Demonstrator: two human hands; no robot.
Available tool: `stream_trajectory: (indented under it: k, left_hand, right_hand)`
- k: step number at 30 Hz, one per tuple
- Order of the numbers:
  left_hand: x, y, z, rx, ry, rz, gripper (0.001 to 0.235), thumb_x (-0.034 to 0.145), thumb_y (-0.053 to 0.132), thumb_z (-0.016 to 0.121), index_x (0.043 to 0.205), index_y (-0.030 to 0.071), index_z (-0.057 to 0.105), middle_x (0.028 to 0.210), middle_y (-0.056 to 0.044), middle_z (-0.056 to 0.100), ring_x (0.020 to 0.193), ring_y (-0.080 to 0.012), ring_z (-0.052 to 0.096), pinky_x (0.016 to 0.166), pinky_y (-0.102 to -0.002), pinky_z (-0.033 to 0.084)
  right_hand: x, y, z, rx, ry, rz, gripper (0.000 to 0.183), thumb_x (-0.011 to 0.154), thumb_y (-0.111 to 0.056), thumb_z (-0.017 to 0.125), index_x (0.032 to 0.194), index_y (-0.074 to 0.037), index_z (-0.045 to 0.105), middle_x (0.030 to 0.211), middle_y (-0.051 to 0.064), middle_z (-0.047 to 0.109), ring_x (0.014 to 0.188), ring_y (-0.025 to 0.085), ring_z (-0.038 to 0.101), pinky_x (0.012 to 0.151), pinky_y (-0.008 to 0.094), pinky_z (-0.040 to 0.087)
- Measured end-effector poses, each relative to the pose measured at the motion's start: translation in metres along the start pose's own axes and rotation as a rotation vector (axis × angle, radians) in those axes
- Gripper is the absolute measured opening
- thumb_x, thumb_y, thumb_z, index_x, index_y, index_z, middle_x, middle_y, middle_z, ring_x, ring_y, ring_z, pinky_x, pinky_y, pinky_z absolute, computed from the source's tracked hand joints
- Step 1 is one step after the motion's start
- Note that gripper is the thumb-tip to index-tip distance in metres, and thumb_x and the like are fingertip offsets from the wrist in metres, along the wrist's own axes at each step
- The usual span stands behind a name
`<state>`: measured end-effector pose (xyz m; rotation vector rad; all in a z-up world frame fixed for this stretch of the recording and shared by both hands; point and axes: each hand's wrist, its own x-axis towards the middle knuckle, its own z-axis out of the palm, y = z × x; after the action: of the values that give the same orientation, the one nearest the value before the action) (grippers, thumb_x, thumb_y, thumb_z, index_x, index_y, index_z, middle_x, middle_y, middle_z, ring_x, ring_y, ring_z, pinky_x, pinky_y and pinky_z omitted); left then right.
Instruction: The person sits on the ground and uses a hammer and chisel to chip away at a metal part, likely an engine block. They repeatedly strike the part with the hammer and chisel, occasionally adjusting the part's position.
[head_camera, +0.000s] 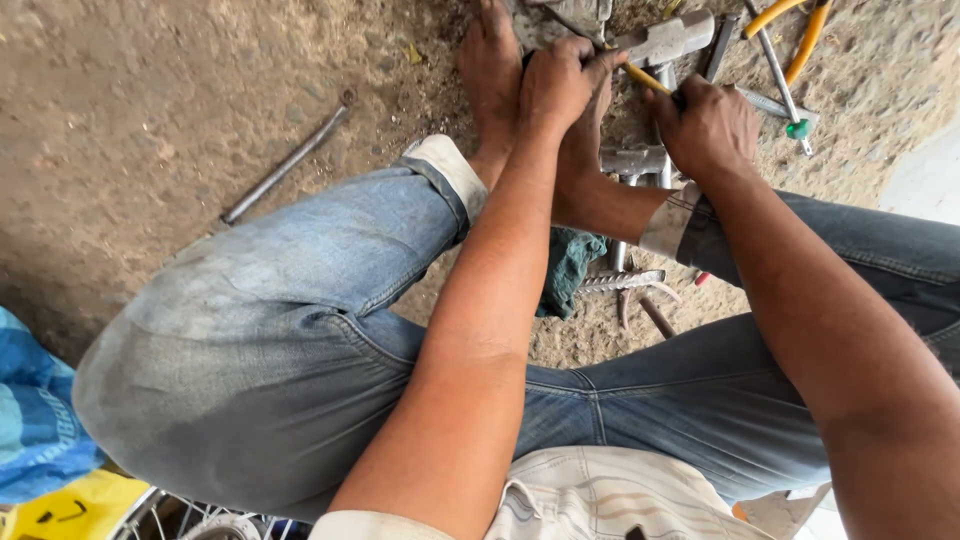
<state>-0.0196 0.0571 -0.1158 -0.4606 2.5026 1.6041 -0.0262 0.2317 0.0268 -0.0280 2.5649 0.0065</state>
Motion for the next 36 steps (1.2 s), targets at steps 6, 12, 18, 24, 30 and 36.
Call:
stream_trajectory:
  k: [6,12,18,24,30,36]
  left_hand:
    - [0.006,-0.009,0.015,-0.020,0.023,0.118,0.054,0.083,0.062,0.076,0.081,0.007,0.076,0.071,-0.010,0.075,0.062,-0.0253,0.074,0.061,-0.041,0.059]
    - [0.005,-0.016,0.023,0.012,0.041,0.073,0.052,0.077,0.059,0.078,0.074,0.008,0.074,0.059,-0.009,0.073,0.053,-0.0231,0.072,0.055,-0.040,0.056]
    - [0.005,-0.013,0.015,-0.086,0.049,0.110,0.049,0.082,0.059,0.077,0.075,0.010,0.073,0.063,-0.005,0.074,0.054,-0.0187,0.073,0.053,-0.036,0.058]
    - [0.001,0.002,0.009,0.047,0.014,0.019,0.048,0.076,0.057,0.081,0.074,0.009,0.073,0.058,-0.004,0.072,0.050,-0.0180,0.070,0.051,-0.037,0.057]
    - [0.004,-0.009,0.001,-0.209,-0.129,-0.151,0.044,0.084,0.055,0.073,0.075,0.012,0.069,0.059,0.001,0.072,0.051,-0.0139,0.073,0.051,-0.033,0.062]
    - [0.003,0.004,0.011,0.074,0.131,0.212,0.052,0.074,0.052,0.086,0.063,0.006,0.066,0.050,-0.005,0.067,0.042,-0.0167,0.063,0.043,-0.034,0.050]
  right_hand:
    - [-0.010,0.009,0.007,-0.020,0.242,-0.122,0.051,0.107,-0.057,0.065,0.095,-0.009,0.071,0.072,0.012,0.066,0.058,0.021,0.050,0.053,0.042,0.041]
    - [-0.002,0.010,0.011,0.066,0.144,-0.011,0.051,0.107,-0.056,0.064,0.095,-0.007,0.071,0.085,0.015,0.068,0.074,0.026,0.056,0.066,0.045,0.044]
    - [0.004,0.013,0.015,0.059,0.183,-0.081,0.055,0.108,-0.059,0.065,0.095,-0.005,0.071,0.090,0.017,0.068,0.086,0.028,0.055,0.076,0.046,0.042]
    - [-0.006,0.002,0.010,0.128,0.109,0.107,0.048,0.104,-0.056,0.066,0.096,-0.009,0.070,0.088,0.012,0.066,0.078,0.026,0.051,0.069,0.045,0.042]
    - [0.005,0.003,0.022,0.061,0.250,-0.126,0.049,0.106,-0.054,0.069,0.090,-0.007,0.070,0.087,0.010,0.067,0.078,0.022,0.053,0.075,0.042,0.043]
    - [-0.005,0.016,0.025,0.099,0.184,0.058,0.051,0.106,-0.057,0.069,0.090,-0.009,0.069,0.085,0.012,0.067,0.077,0.025,0.056,0.093,0.044,0.041]
